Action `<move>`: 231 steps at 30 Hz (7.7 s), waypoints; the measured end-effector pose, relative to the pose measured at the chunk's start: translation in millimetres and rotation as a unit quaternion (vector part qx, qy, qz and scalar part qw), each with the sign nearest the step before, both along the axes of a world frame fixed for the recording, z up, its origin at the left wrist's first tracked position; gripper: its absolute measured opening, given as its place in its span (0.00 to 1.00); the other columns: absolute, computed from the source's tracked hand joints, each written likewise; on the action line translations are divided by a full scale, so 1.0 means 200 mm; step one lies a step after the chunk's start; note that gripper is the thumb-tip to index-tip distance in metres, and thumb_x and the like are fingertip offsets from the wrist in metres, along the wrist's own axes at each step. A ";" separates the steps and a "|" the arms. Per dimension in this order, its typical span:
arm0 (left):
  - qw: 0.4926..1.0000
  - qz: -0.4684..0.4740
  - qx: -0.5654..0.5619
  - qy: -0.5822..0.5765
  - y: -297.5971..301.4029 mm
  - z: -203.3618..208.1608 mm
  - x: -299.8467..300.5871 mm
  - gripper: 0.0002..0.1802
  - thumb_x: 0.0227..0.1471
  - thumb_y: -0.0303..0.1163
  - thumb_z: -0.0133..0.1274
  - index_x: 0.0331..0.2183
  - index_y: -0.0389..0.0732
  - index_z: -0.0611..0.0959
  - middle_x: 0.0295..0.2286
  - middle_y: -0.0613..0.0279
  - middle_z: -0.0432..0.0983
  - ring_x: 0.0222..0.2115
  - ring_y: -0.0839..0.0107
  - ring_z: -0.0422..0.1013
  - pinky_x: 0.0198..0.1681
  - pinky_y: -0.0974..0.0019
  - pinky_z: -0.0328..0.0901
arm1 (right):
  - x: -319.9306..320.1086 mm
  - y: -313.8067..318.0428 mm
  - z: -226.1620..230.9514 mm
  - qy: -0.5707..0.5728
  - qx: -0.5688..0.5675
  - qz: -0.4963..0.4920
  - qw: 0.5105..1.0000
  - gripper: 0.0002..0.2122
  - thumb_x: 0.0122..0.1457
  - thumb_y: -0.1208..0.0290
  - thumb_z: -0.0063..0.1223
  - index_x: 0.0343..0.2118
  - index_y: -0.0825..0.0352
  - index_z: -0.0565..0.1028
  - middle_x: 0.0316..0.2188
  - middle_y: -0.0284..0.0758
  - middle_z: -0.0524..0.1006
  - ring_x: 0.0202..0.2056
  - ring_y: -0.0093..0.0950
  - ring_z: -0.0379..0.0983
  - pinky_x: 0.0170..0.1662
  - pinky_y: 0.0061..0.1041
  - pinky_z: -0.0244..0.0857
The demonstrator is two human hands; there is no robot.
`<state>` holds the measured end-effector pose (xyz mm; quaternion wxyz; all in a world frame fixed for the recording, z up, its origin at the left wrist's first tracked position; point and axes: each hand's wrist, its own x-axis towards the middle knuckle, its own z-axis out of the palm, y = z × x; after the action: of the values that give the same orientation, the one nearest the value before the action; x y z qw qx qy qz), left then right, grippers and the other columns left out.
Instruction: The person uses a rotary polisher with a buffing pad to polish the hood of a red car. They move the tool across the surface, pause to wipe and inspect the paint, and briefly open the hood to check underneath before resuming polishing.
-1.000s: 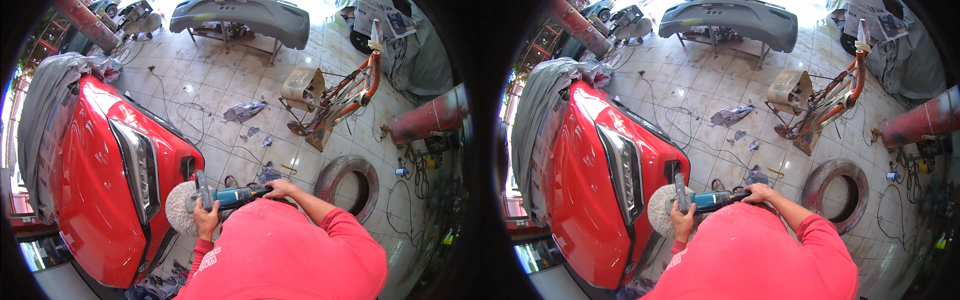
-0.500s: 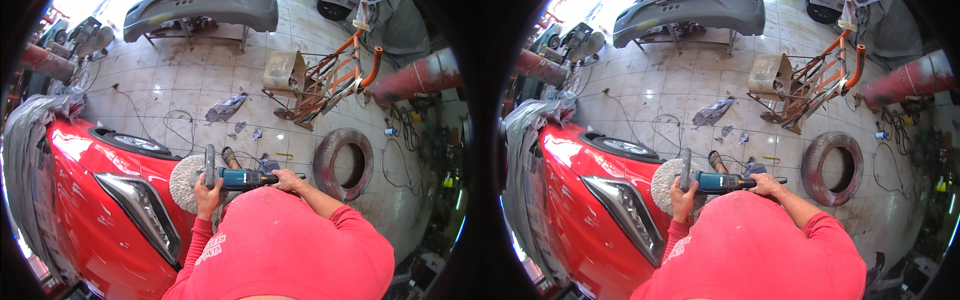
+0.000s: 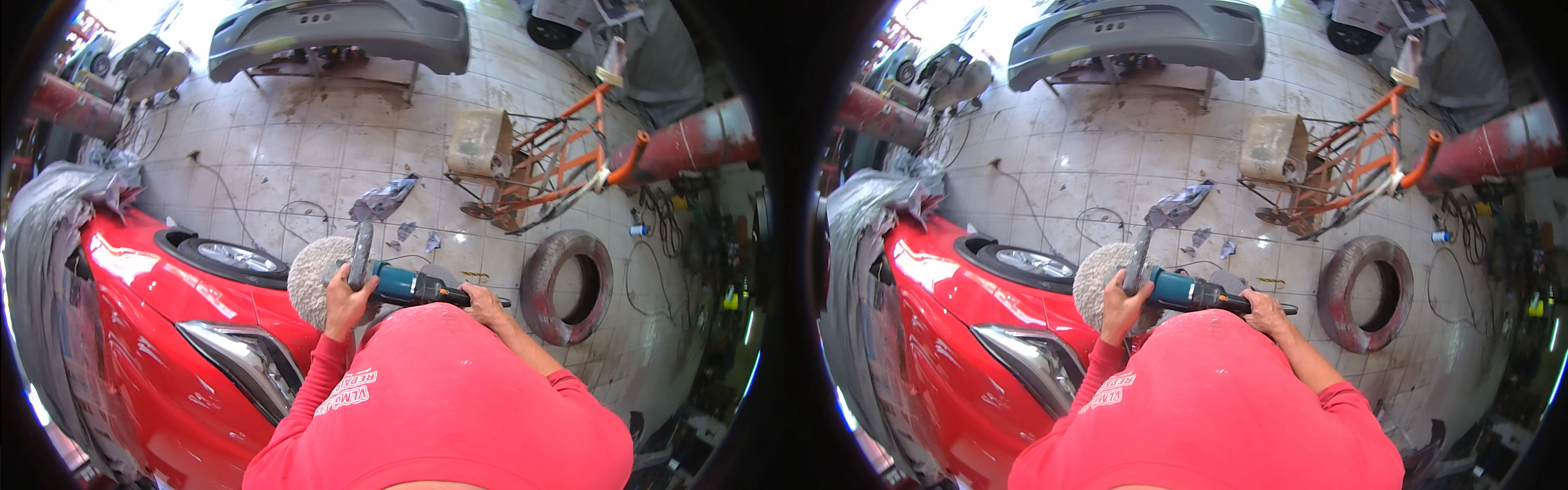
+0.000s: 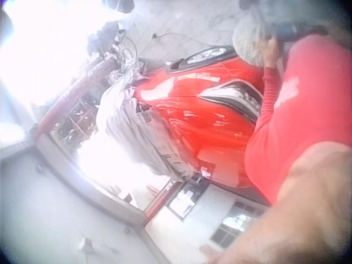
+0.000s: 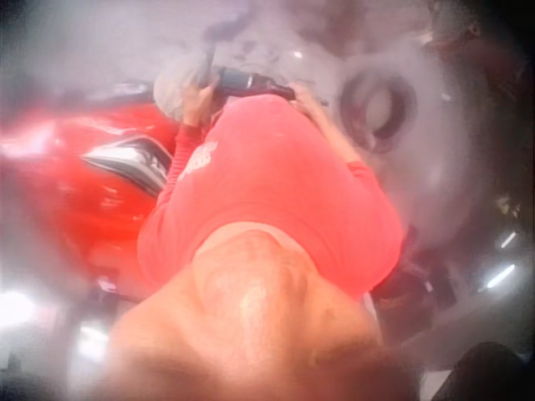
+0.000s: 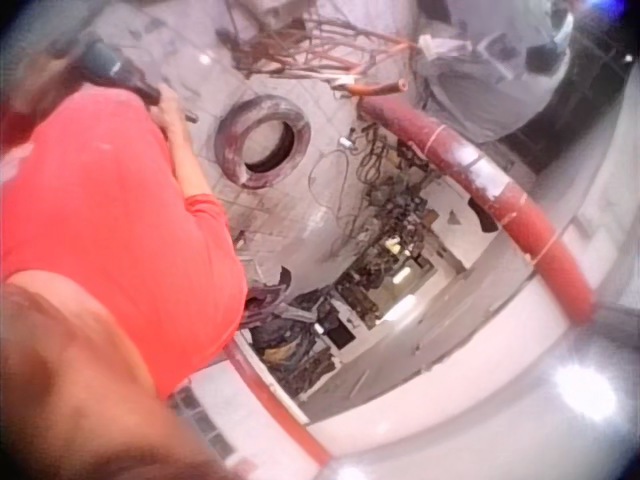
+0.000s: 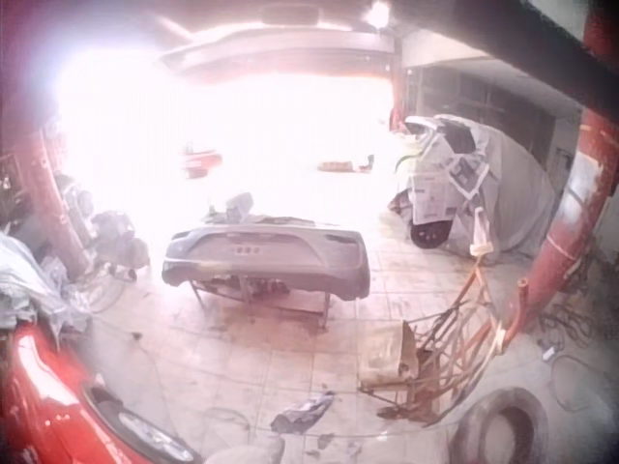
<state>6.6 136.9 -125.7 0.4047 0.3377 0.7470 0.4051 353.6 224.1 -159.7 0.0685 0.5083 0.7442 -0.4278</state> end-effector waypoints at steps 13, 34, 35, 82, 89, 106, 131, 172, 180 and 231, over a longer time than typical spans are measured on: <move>0.993 0.010 -0.074 0.092 0.70 -0.50 -0.37 0.50 0.45 0.53 0.72 0.62 0.33 0.76 0.51 0.38 0.81 0.54 0.46 0.78 0.59 0.53 0.71 | -0.35 0.70 -0.29 -0.044 -0.135 0.091 0.986 0.34 0.43 0.49 0.76 0.49 0.68 0.81 0.42 0.54 0.84 0.47 0.50 0.83 0.51 0.44 0.76; 0.949 -0.273 -0.134 -0.084 1.45 -0.69 -0.66 0.36 0.55 0.46 0.68 0.60 0.38 0.80 0.48 0.48 0.85 0.43 0.55 0.83 0.49 0.56 0.76 | -0.90 1.60 -1.11 0.095 -0.623 -0.406 0.662 0.08 0.63 0.69 0.60 0.29 0.64 0.76 0.20 0.30 0.76 0.21 0.29 0.74 0.30 0.31 0.74; 0.952 -0.245 -0.153 -0.101 1.36 -0.78 -0.71 0.36 0.55 0.46 0.68 0.60 0.39 0.80 0.48 0.48 0.85 0.44 0.54 0.83 0.49 0.55 0.76 | -0.92 1.63 -1.12 0.095 -0.645 -0.455 0.606 0.08 0.64 0.70 0.59 0.28 0.64 0.74 0.19 0.31 0.75 0.21 0.29 0.74 0.30 0.32 0.74; 0.922 -0.195 -0.284 0.175 1.25 -1.25 -0.86 0.45 0.49 0.41 0.72 0.65 0.38 0.74 0.66 0.43 0.66 0.66 0.44 0.61 0.71 0.48 0.56 | -2.03 2.60 -2.06 0.260 -0.181 -0.312 0.896 0.30 0.58 0.60 0.69 0.60 0.70 0.76 0.50 0.42 0.82 0.45 0.28 0.81 0.47 0.28 0.76; 0.930 -0.232 -0.255 0.129 1.29 -1.43 -0.98 0.37 0.59 0.42 0.65 0.64 0.37 0.74 0.63 0.43 0.69 0.64 0.45 0.63 0.69 0.49 0.57 | -0.41 2.58 -1.12 0.165 0.352 -0.537 0.749 0.13 0.64 0.74 0.61 0.51 0.65 0.80 0.41 0.33 0.81 0.37 0.24 0.78 0.40 0.25 0.73; 0.859 -0.378 -0.274 0.211 1.49 -1.39 -0.77 0.33 0.58 0.43 0.66 0.59 0.36 0.80 0.56 0.44 0.76 0.56 0.47 0.72 0.63 0.51 0.65 | 0.43 2.53 -2.05 -0.174 -0.007 -0.467 0.867 0.12 0.55 0.72 0.60 0.43 0.64 0.84 0.43 0.49 0.85 0.47 0.53 0.83 0.52 0.47 0.76; 0.974 -0.182 -0.121 0.060 2.02 -0.76 -0.91 0.23 0.45 0.35 0.71 0.43 0.38 0.84 0.35 0.49 0.84 0.38 0.50 0.81 0.43 0.52 0.74 | -1.36 2.05 -0.31 0.130 -0.379 -0.168 0.901 0.40 0.56 0.59 0.75 0.70 0.65 0.68 0.62 0.45 0.76 0.61 0.35 0.74 0.58 0.35 0.74; 0.802 0.394 -0.403 -0.198 2.93 -0.62 -1.46 0.36 0.45 0.40 0.70 0.54 0.31 0.83 0.43 0.53 0.86 0.44 0.65 0.81 0.50 0.63 0.73 | -4.16 6.30 -0.89 0.022 0.250 0.186 0.950 0.44 0.51 0.62 0.76 0.71 0.62 0.65 0.66 0.40 0.71 0.65 0.39 0.69 0.65 0.41 0.66; 0.820 0.474 -0.195 -0.253 3.46 -0.42 -1.91 0.28 0.54 0.28 0.63 0.57 0.34 0.81 0.42 0.59 0.84 0.41 0.69 0.80 0.48 0.63 0.74 | -4.17 6.39 -0.98 -0.067 0.254 0.304 0.916 0.48 0.46 0.61 0.76 0.71 0.63 0.63 0.63 0.42 0.71 0.64 0.40 0.68 0.60 0.44 0.68; 0.220 0.777 0.583 0.090 0.60 -0.01 1.10 0.25 0.69 0.39 0.57 0.61 0.41 0.73 0.54 0.59 0.78 0.53 0.66 0.77 0.53 0.56 0.77 | -1.81 0.39 0.36 0.222 -0.243 0.925 0.189 0.37 0.46 0.65 0.74 0.65 0.51 0.77 0.62 0.50 0.70 0.59 0.51 0.72 0.59 0.46 0.71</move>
<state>227.4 257.8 -127.9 -0.4901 -0.2341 0.2268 0.8085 -7.9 301.7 -87.6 0.3670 -0.7044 0.5221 -0.3107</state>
